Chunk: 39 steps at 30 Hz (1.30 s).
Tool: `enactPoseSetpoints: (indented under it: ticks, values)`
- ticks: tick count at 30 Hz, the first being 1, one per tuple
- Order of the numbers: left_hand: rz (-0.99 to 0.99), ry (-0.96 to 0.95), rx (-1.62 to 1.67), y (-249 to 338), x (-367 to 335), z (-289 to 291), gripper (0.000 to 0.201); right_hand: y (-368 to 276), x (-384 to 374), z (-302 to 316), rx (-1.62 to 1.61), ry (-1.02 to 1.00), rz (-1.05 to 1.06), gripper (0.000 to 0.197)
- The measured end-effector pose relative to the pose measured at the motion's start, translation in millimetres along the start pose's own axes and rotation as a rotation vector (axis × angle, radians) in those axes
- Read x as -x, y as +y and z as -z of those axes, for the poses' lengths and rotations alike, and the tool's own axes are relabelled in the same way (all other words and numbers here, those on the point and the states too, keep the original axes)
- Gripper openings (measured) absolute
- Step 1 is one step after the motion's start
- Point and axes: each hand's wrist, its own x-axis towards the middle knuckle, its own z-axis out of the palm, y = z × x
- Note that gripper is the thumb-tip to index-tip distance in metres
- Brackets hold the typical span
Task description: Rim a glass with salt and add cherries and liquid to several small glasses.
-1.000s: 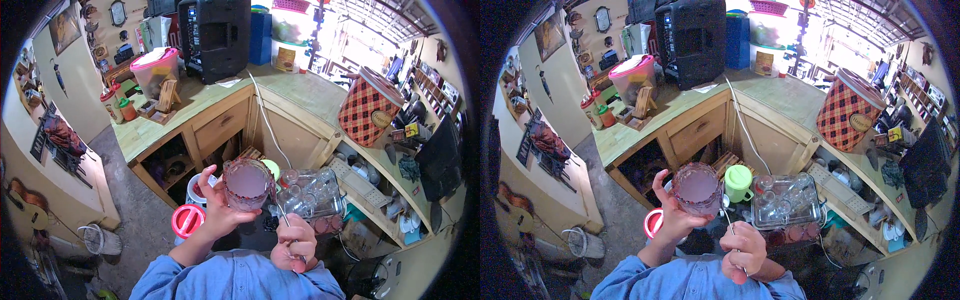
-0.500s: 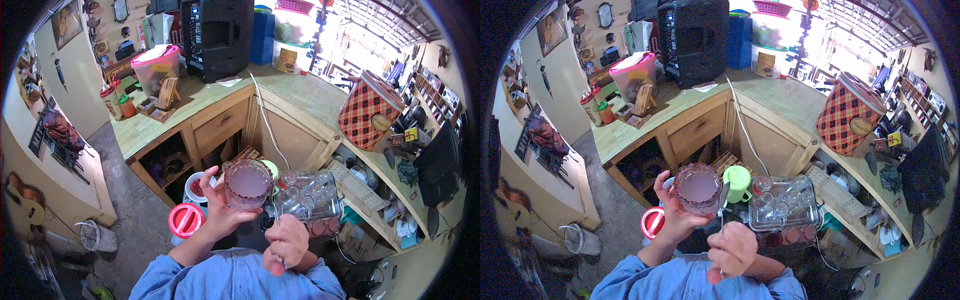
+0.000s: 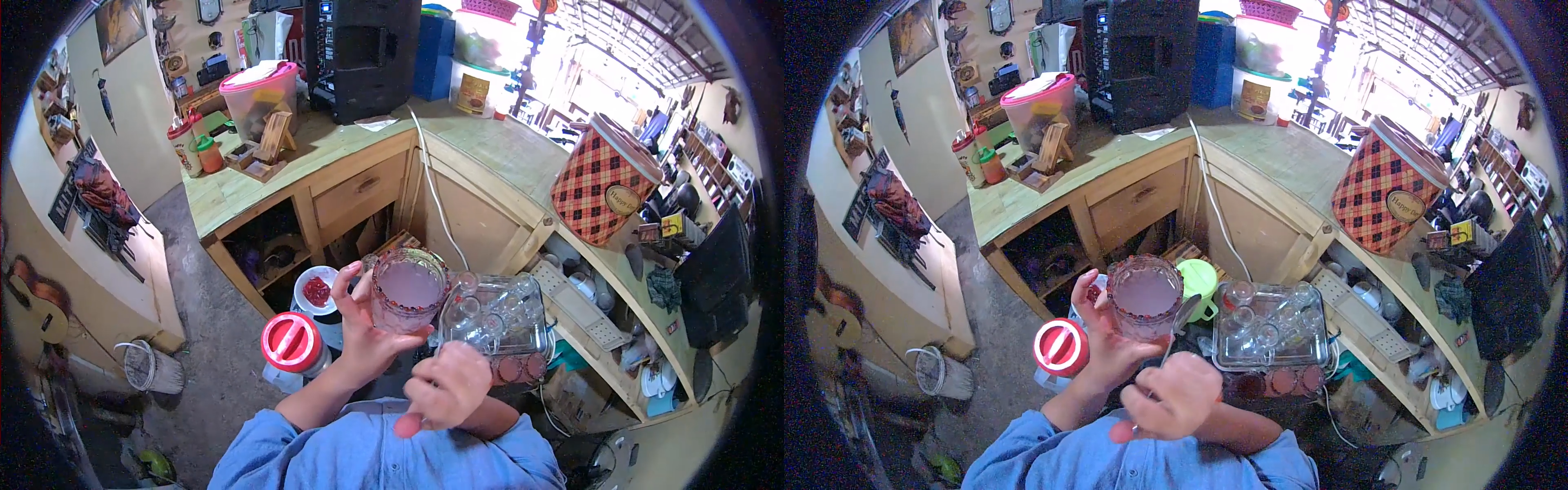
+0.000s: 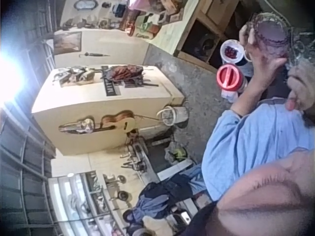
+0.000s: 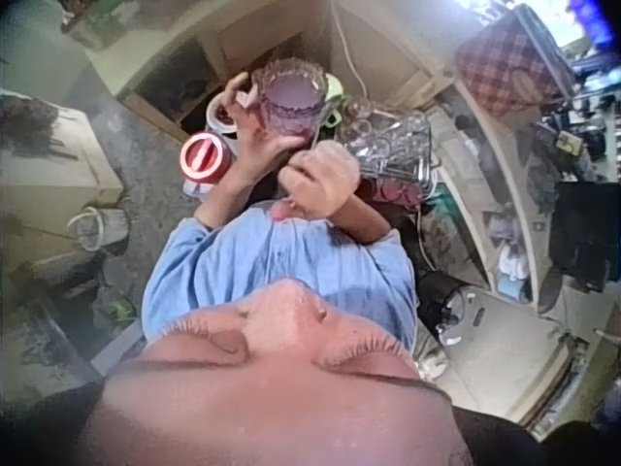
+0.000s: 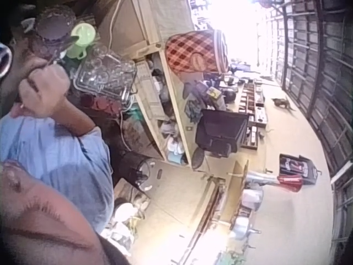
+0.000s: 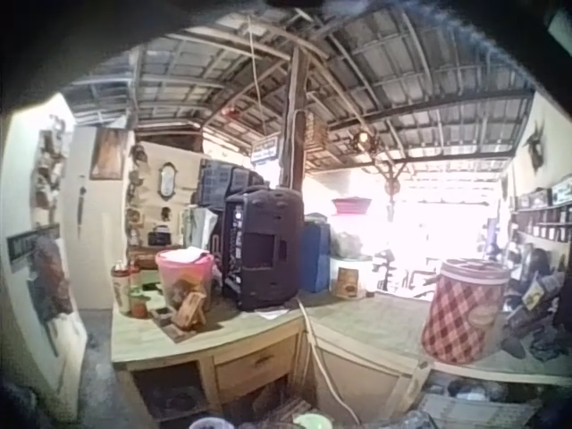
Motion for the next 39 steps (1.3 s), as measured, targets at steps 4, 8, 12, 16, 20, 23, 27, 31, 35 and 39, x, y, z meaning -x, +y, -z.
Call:
enactPoseSetpoints:
  ticks: [4, 8, 12, 16, 20, 23, 27, 31, 35, 39]
  values:
    - [-0.018, 0.031, 0.063, -4, 2, -9, 0.112, -12, -3, 7, 0.007, -0.049, 0.052, 0.04]
    - [-0.06, 0.023, -0.009, -6, 4, -14, 0.111, -4, 0, 12, 0.009, -0.083, 0.007, 0.037]
    - [-0.051, 0.053, 0.098, -9, 5, -23, 0.11, -17, 1, 11, -0.008, -0.066, 0.04, 0.039]
    - [-0.101, 0.041, 0.031, -12, 6, -22, 0.11, -8, -2, 15, 0.018, -0.12, -0.003, 0.036]
    - [-0.087, 0.043, 0.104, -18, 6, -27, 0.111, -23, 0, 7, 0.023, -0.033, 0.047, 0.044]
    - [-0.128, 0.05, 0.115, -17, 6, -29, 0.111, -13, 3, 10, 0.03, -0.051, -0.012, 0.042]
    - [-0.147, 0.04, 0.022, -13, 6, -29, 0.111, -26, -3, 9, 0.009, -0.088, 0.048, 0.042]
    - [-0.141, 0.07, -0.031, -17, 8, -26, 0.111, -15, -1, 9, 0.025, -0.066, -0.007, 0.043]
    - [-0.099, 0.052, 0.017, -17, 5, -30, 0.11, -22, 2, 13, -0.024, -0.099, 0.016, 0.035]
    - [-0.035, 0.101, 0.01, -11, 10, -21, 0.11, 0, 25, 44, -0.267, -0.029, 0.067, 0.034]
